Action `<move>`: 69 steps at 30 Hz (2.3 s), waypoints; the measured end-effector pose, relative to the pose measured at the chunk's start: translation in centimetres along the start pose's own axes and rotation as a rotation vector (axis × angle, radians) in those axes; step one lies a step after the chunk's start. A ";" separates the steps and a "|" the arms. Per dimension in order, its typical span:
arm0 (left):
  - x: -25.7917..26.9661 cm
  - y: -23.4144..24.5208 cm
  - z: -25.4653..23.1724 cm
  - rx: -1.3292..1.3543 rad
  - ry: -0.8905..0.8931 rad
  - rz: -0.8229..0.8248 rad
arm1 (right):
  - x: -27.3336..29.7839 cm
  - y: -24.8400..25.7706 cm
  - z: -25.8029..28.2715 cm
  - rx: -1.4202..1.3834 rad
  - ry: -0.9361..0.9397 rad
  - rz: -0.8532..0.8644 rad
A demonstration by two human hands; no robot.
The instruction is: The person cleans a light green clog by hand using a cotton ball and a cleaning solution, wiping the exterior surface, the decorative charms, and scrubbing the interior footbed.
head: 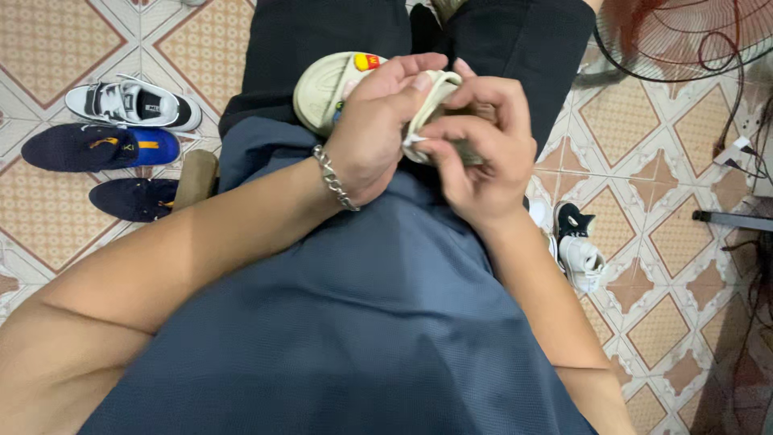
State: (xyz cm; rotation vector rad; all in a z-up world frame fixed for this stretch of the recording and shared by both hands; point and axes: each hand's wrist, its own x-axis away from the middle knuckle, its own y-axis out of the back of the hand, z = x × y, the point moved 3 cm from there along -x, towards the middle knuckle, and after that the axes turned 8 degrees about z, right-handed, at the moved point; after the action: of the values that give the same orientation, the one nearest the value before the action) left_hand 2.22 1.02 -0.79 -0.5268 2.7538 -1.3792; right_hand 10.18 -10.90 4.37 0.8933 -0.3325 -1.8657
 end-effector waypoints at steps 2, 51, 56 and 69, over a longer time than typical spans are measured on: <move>0.4 0.1 -0.5 0.012 0.019 0.012 | 0.6 0.3 -0.2 -0.038 -0.004 0.021; 5.3 2.5 -6.9 -1.760 -0.449 0.145 | 0.7 5.0 1.3 1.030 -0.123 0.501; 5.5 1.8 -7.3 -1.662 -0.513 0.183 | 2.5 6.5 2.1 0.741 -0.279 0.445; 7.8 -4.0 -8.8 -1.663 -0.554 0.097 | 8.6 5.1 -3.1 -0.234 -0.416 -0.371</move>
State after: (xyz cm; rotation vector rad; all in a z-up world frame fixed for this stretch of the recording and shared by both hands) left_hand -5.44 3.30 8.73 -0.5375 2.6074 1.1761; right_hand 13.81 -20.31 1.49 0.4202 -0.1999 -2.3800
